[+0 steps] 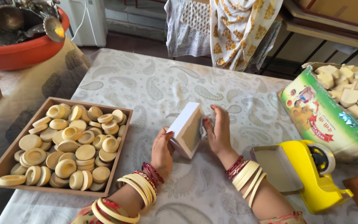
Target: Packaging small circular items into cardboard boxes and sealing them with tape.
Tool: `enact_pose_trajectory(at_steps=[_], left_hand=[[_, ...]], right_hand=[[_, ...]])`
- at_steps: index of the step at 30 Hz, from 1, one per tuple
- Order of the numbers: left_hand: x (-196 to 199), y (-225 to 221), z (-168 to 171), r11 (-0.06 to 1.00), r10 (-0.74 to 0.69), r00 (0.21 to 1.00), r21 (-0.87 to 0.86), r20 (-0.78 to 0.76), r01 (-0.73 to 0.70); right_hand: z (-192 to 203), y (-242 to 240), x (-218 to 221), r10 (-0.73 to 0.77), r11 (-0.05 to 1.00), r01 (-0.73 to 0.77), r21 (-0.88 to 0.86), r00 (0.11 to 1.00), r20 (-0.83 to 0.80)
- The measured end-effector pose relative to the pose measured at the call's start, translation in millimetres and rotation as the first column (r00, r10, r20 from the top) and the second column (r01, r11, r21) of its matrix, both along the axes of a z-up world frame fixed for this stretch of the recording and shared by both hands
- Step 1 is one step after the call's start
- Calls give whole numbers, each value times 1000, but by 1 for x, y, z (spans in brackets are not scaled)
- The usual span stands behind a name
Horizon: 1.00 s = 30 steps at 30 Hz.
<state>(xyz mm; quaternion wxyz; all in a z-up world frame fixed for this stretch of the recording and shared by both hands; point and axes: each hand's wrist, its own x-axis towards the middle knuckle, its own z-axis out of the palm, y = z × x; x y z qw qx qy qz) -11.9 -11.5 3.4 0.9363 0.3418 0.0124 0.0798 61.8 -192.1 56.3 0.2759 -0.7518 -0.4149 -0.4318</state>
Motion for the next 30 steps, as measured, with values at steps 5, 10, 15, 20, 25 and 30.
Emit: enact_pose_trajectory(at_steps=[5, 10, 15, 20, 25, 30], left_hand=[[-7, -5, -3, 991, -2, 1000, 131, -19, 5], [-25, -11, 31, 837, -36, 984, 543, 176, -66], [-31, -17, 36, 554, -150, 988, 831, 32, 57], [-34, -13, 35, 604, -190, 928, 783, 320, -147], [-41, -20, 35, 569, -343, 840, 805, 421, -171], [-42, -21, 32, 570, -396, 843, 817, 364, -85]], right_hand=[[-41, -4, 21, -177, 979, 198, -46, 720, -671], [28, -3, -8, 85, 944, 139, 298, 773, -629], [56, 3, -48, 79, 979, -38, 198, 976, -202], [48, 7, -49, 361, 909, -402, -108, 891, -277], [62, -8, -22, 404, 886, -464, -17, 789, -464], [21, -19, 5, 600, 793, -295, 533, 228, -767]])
